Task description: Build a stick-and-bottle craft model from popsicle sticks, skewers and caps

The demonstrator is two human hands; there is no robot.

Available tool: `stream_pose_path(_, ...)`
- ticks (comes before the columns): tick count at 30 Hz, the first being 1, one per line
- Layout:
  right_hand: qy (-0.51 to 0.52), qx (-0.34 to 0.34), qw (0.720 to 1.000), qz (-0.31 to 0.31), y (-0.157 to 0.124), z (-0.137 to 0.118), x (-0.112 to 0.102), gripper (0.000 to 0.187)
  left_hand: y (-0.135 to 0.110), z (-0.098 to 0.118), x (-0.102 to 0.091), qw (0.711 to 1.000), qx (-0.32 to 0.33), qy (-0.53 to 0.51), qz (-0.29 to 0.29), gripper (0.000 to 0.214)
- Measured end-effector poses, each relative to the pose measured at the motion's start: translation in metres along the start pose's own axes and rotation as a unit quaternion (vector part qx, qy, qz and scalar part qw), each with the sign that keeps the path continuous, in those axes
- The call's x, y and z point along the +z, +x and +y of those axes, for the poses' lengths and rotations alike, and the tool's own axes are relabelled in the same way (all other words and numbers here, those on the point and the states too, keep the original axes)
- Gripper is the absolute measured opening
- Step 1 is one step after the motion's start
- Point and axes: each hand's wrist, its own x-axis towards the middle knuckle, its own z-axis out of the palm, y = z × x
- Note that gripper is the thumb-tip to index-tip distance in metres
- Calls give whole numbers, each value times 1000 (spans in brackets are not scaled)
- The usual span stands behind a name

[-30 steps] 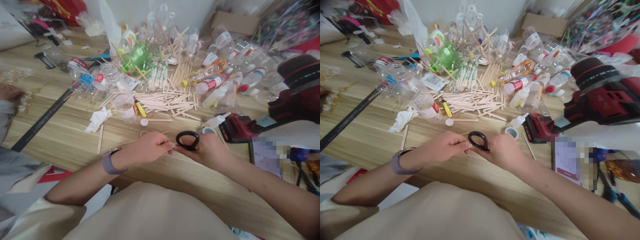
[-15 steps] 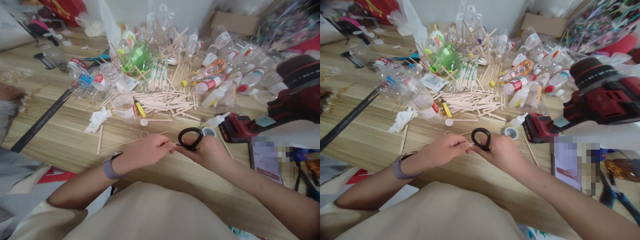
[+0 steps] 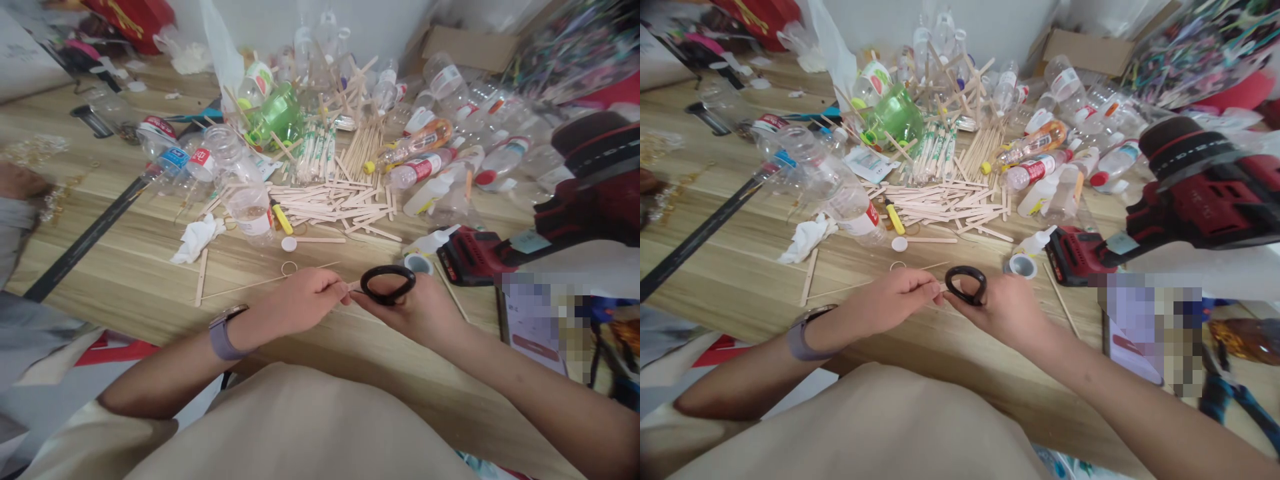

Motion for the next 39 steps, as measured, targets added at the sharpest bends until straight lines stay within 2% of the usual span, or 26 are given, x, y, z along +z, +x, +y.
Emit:
stream_pose_path(5, 18, 36, 999, 27, 0, 1, 4, 57, -3, -1, 4, 999, 20, 7, 31, 35)
stream_pose_path(8, 27, 51, 998, 21, 0, 2, 6, 59, -3, 1, 6, 998, 29, 18, 45, 34)
stream_pose_path(17, 42, 60, 997, 9, 1, 0, 7, 60, -4, 1, 6, 998, 35, 31, 48, 32)
stream_pose_path(24, 66, 77, 994, 44, -3, 2, 16, 59, -2, 0, 9, 998, 35, 10, 52, 35)
stream_pose_path(33, 74, 1, 995, 67, -5, 2, 16, 53, -3, -1, 11, 999, 33, -2, 38, 33)
stream_pose_path(39, 22, -41, 992, 113, -8, 5, 21, 52, -2, 1, 8, 1000, -2, -18, 16, 33)
